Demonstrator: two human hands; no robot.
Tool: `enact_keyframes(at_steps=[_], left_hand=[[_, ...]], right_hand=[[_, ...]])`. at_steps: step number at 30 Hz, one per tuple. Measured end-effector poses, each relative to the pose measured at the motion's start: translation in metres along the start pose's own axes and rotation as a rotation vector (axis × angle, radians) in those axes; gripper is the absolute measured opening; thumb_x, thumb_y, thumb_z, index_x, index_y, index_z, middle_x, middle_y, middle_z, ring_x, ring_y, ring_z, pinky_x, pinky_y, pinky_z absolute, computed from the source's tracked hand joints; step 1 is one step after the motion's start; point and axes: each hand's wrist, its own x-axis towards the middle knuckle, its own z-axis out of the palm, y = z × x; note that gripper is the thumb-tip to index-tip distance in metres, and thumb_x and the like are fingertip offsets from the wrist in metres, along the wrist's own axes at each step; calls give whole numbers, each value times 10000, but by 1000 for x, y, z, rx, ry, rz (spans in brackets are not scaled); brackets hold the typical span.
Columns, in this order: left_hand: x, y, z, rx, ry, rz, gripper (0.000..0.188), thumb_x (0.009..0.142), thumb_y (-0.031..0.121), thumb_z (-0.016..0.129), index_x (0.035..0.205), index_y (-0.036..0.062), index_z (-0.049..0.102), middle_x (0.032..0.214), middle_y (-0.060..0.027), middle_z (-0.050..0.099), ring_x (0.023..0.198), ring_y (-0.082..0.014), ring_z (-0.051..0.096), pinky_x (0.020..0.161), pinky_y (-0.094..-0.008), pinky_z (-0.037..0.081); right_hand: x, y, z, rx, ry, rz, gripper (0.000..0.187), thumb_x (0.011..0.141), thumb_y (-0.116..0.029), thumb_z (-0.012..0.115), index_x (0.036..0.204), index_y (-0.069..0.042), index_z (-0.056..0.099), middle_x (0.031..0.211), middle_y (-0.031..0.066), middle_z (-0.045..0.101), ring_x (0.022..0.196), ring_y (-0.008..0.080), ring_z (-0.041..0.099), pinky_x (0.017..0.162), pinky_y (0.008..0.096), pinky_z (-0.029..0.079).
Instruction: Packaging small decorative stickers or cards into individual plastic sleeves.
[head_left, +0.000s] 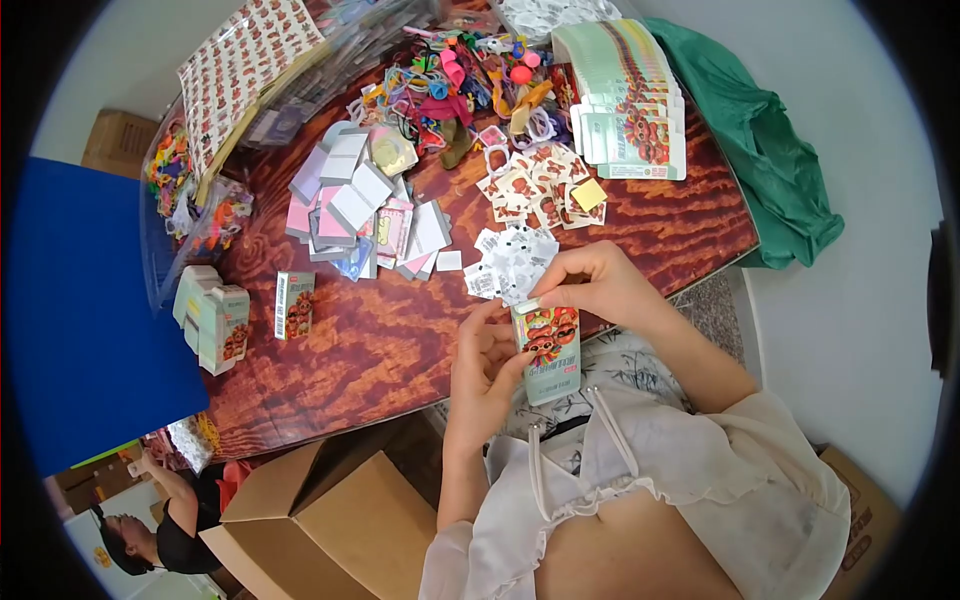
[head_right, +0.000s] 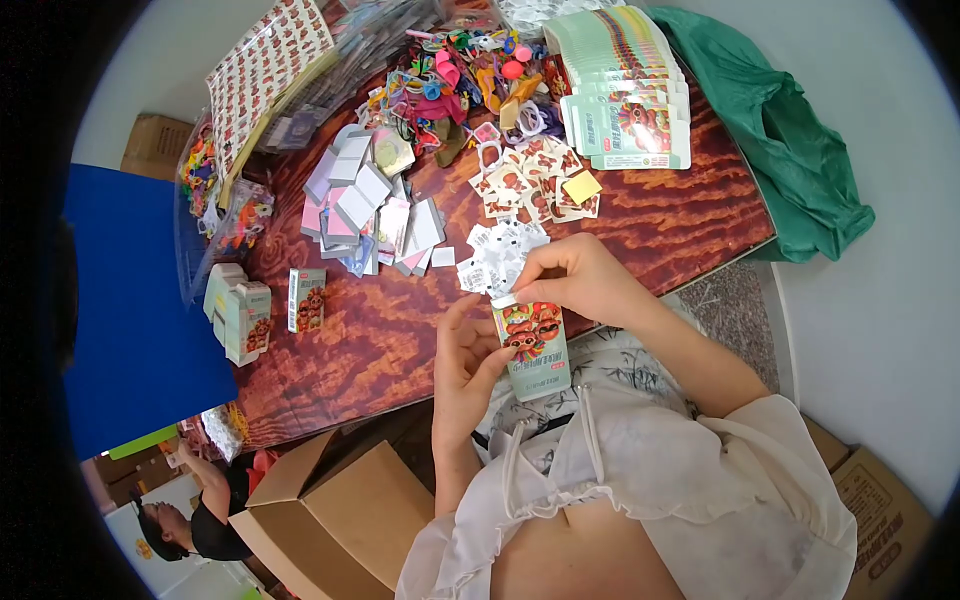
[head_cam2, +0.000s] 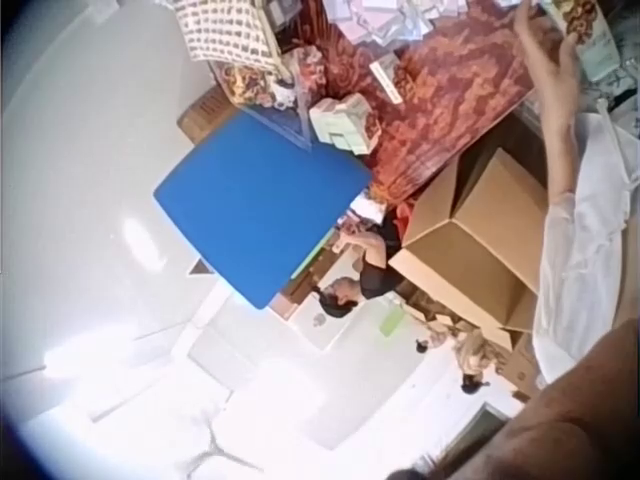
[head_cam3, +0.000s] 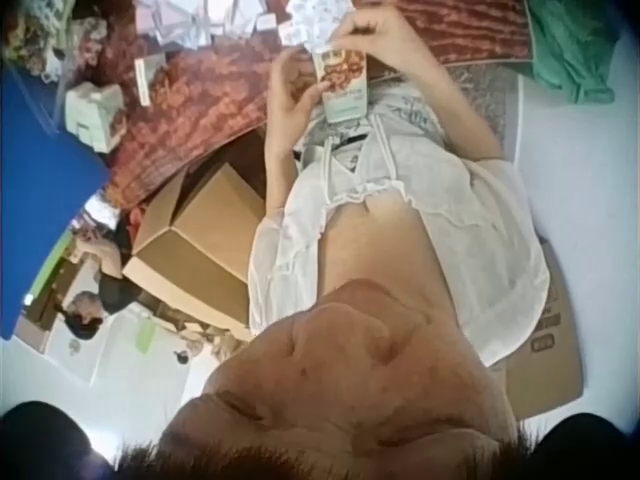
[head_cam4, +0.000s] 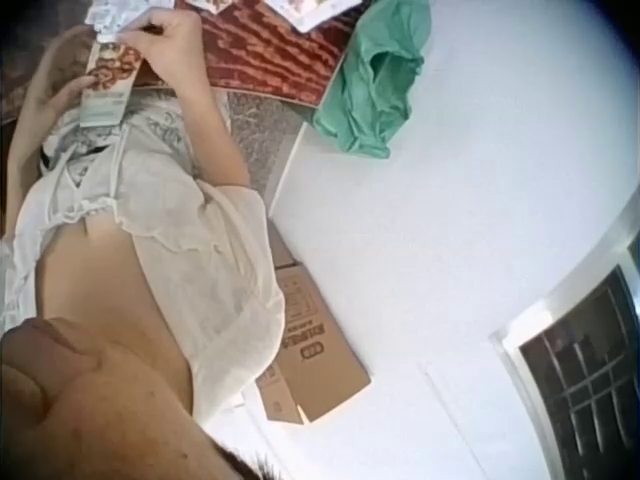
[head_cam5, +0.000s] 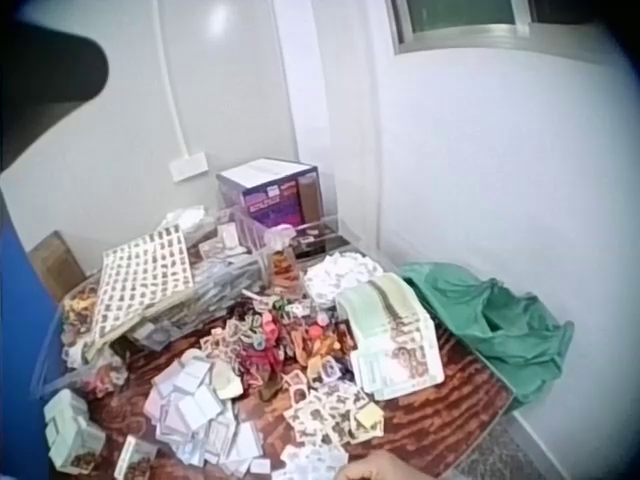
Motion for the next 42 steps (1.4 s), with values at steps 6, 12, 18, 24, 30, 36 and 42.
enact_keyframes(at_steps=[6,12,18,24,30,36,42], left_hand=[[0,-3,-3,-83,55,37,642,902,-149,550,1460,39,294,1119,-133,606,983,-175,640,890,-298,513],[6,-11,-16,80,-89,21,552,911,-124,565,1427,1,410,1178,-128,627,1052,-175,640,885,-288,527],[7,-12,-29,-412,89,-15,713,903,-109,593,1535,47,301,1432,-149,507,1151,-180,615,954,-295,502],[17,-13,-19,-40,268,300,946,793,-26,772,1543,23,198,1612,-153,211,1387,-239,390,1131,-366,358],[-2,-8,-49,-131,599,221,866,718,-36,783,1443,7,310,1211,-140,533,1059,-209,583,890,-352,548],[2,0,-62,-179,609,216,774,723,-37,778,1381,29,375,1085,-88,526,966,-193,590,825,-339,549],[7,-2,-68,454,654,221,773,699,53,858,1364,13,465,1215,-125,518,1092,-265,564,898,-384,500]], right_hand=[[-9,-6,-5,-220,-99,-193,256,867,-22,689,1116,30,715,1093,143,723,994,206,683,854,316,540],[-16,-1,-1,-258,-95,-263,248,867,-4,665,1109,12,715,1122,116,707,1027,193,667,880,319,523],[5,4,1,150,-30,13,233,914,-48,641,1136,11,682,1056,85,695,980,166,677,766,304,576],[38,20,44,621,-39,196,314,950,-138,642,1214,9,556,1098,115,655,920,190,697,701,323,615],[97,4,42,-779,96,-420,128,876,-124,671,946,-17,658,915,113,633,831,289,638,724,402,482],[150,-6,52,-905,160,-446,149,852,-146,686,929,-26,647,855,111,611,787,302,625,713,431,482],[206,-14,80,-859,410,-315,367,804,-249,751,1046,-30,584,911,131,654,817,316,649,711,416,487]])
